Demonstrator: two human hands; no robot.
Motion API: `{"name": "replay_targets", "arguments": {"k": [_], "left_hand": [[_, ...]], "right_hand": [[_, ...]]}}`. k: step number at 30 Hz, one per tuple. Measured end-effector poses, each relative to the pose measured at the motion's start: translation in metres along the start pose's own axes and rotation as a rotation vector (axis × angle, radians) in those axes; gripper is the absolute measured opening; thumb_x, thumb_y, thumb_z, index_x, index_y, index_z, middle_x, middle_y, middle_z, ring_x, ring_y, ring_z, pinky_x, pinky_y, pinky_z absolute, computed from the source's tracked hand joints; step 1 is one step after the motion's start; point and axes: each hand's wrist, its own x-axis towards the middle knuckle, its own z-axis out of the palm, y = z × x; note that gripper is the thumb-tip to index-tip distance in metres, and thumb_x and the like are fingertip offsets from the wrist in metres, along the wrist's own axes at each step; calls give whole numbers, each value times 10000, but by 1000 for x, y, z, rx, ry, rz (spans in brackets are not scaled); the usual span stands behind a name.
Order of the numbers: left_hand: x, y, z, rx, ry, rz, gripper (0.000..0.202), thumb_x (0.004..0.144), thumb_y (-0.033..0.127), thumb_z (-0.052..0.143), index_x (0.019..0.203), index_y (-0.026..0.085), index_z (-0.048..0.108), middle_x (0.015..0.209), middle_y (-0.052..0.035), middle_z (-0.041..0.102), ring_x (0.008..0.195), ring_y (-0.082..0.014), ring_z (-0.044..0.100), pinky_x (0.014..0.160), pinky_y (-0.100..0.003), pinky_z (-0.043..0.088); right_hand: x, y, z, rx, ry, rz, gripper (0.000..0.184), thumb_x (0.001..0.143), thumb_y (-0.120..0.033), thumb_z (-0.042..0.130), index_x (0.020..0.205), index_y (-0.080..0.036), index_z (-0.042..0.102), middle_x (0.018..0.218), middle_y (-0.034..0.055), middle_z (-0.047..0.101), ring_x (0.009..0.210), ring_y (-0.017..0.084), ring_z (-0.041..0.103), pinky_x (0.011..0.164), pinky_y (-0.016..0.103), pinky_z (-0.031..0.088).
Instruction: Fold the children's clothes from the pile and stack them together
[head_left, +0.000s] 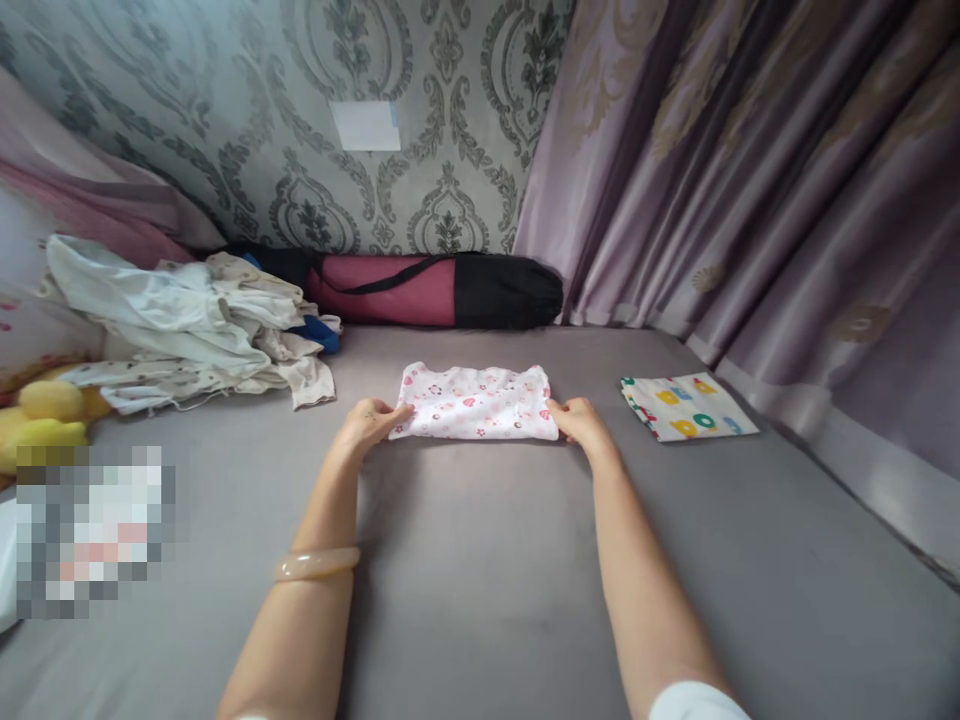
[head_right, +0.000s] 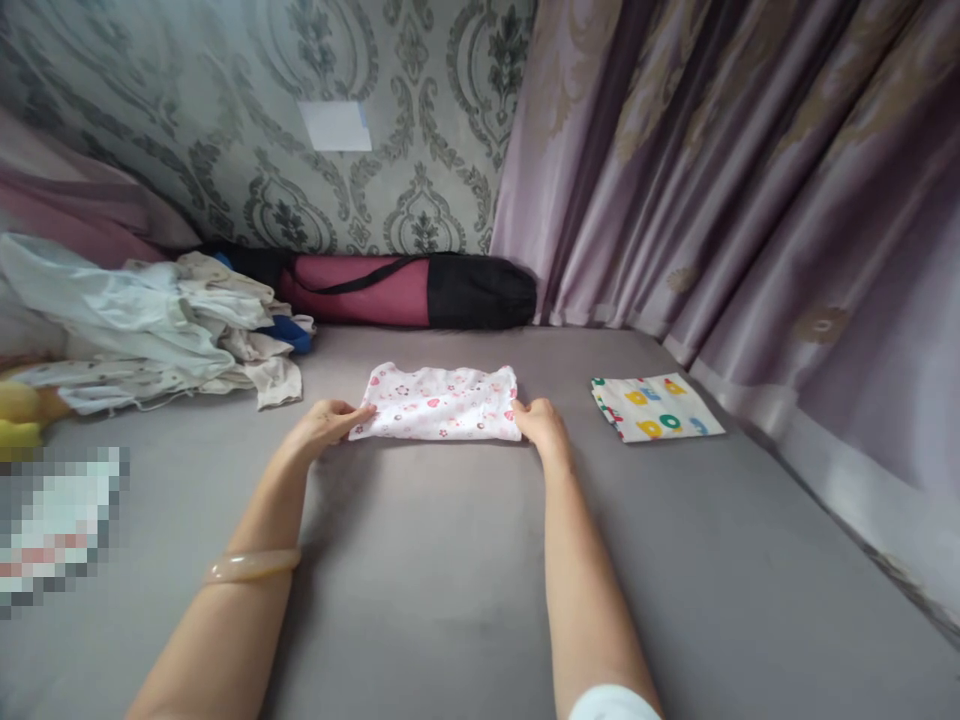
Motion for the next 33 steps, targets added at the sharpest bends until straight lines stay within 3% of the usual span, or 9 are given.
{"name": "replay_targets", "arguments": {"k": [7,10,14,17,21,25,27,30,33], "left_hand": [[-4,9,22,266,120,0,493,828,591,461,873,148,670,922,-162,712,887,-297,662,665,-306,440],[-5,9,25,351,166,27,519,874,578,377,908,151,670,1023,-195,700,961,-315,655,715,-328,448],[-17,6,11,335,42,123,443,836,548,449,718,164,634,767,-114,680,792,-252,642,625,-274,399],[-41,3,-1,298,-28,176,425,801,544,484,581,186,549,553,-30,551,633,-191,568,558,-253,339],[-85,-7,-4,255,-87,215,444,763,572,497,529,195,507,470,14,456,543,-151,479,533,-255,289],[-115,-21,0,293,-146,227,444,788,563,485,541,196,517,504,4,486,550,-153,485,535,-255,287],[-123,-24,1,379,-87,186,375,796,527,515,626,196,563,610,-23,570,620,-178,541,555,-254,320],[-131,-15,7,479,139,221,291,862,463,481,854,204,612,876,-82,662,818,-226,610,646,-272,405],[-133,6,31,465,226,542,339,954,375,330,1031,193,605,1108,-128,643,1007,-235,608,815,-317,461]], "right_hand": [[-13,-10,16,-127,76,-51,487,890,-514,474,1124,-130,661,1140,214,682,1042,298,660,759,316,467],[-12,-8,16,-113,52,-121,460,893,-476,493,1123,-113,659,1115,212,686,1006,276,664,733,285,451],[-20,5,6,-72,-13,-211,394,867,-467,526,859,-122,715,801,107,708,779,212,667,596,231,403],[-40,25,2,-53,-30,-251,390,857,-471,525,769,-131,694,660,45,647,670,173,623,532,216,349],[-77,62,4,-17,-60,-290,426,852,-521,508,772,-133,664,632,12,613,644,153,590,521,216,316],[-116,86,-1,-48,-81,-265,425,877,-536,481,801,-154,652,726,31,662,732,175,625,563,226,350],[-131,85,-9,-152,-44,-237,380,893,-504,488,855,-167,659,829,68,697,802,206,647,614,250,390],[-148,64,-15,-329,187,-261,313,946,-363,444,1044,-152,653,1053,161,692,972,269,643,772,328,449],[-157,34,-3,-330,325,-640,394,990,-278,331,1248,-137,593,1318,176,591,1246,264,517,1021,380,380]]}}
